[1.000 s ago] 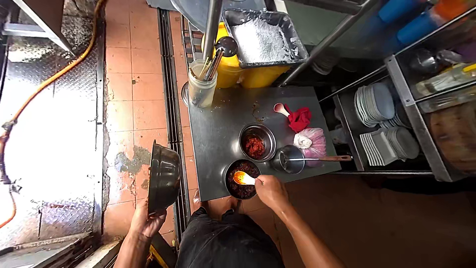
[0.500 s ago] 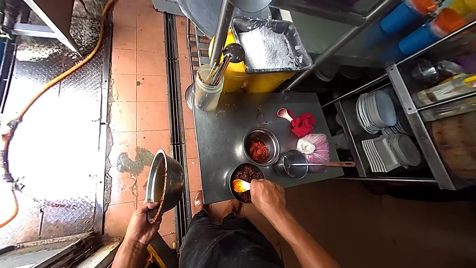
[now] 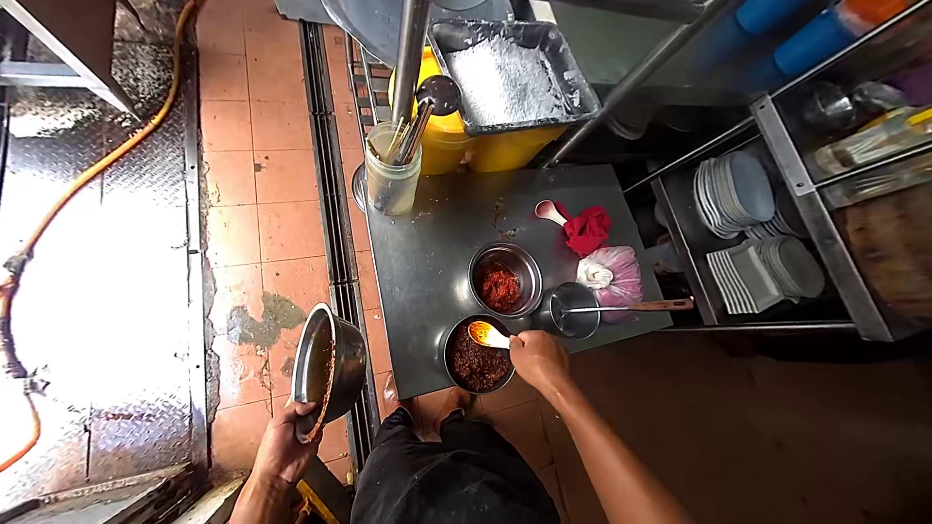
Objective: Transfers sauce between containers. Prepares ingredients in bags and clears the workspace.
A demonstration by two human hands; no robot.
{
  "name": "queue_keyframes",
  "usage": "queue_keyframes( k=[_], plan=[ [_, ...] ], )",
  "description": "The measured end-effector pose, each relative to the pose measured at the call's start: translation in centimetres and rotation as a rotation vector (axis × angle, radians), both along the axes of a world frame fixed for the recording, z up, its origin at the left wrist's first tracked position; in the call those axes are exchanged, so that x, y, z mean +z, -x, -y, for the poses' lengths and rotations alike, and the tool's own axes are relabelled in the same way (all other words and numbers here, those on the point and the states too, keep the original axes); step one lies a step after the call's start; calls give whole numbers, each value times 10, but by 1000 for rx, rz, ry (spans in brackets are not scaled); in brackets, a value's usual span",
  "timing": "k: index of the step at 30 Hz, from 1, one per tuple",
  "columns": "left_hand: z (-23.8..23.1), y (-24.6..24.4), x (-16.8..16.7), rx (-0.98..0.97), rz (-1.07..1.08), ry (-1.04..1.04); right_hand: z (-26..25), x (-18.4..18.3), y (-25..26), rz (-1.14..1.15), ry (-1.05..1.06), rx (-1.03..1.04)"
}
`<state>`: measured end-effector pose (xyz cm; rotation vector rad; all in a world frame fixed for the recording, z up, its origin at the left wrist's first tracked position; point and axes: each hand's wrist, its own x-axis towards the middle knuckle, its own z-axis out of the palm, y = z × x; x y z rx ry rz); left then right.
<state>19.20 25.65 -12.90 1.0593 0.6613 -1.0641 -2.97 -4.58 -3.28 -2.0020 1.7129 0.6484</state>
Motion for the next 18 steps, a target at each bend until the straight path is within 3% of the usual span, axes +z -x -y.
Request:
queue_keyframes(
  k=[2, 7, 11, 15, 18],
  plan=[
    [2, 3, -1, -15, 18, -35, 4, -13, 5, 18, -63, -61],
    [9, 2, 5, -71, 42, -81, 8, 1, 23, -51, -130, -66],
    [13, 2, 2, -96, 71, -91, 11, -21, 50, 42, -224, -113],
    [11, 4, 1, -96, 86, -75, 9, -12, 61, 156, -130, -32],
    [12, 7, -5, -98, 88, -77, 4, -31, 63, 145, 51, 200]
  ],
)
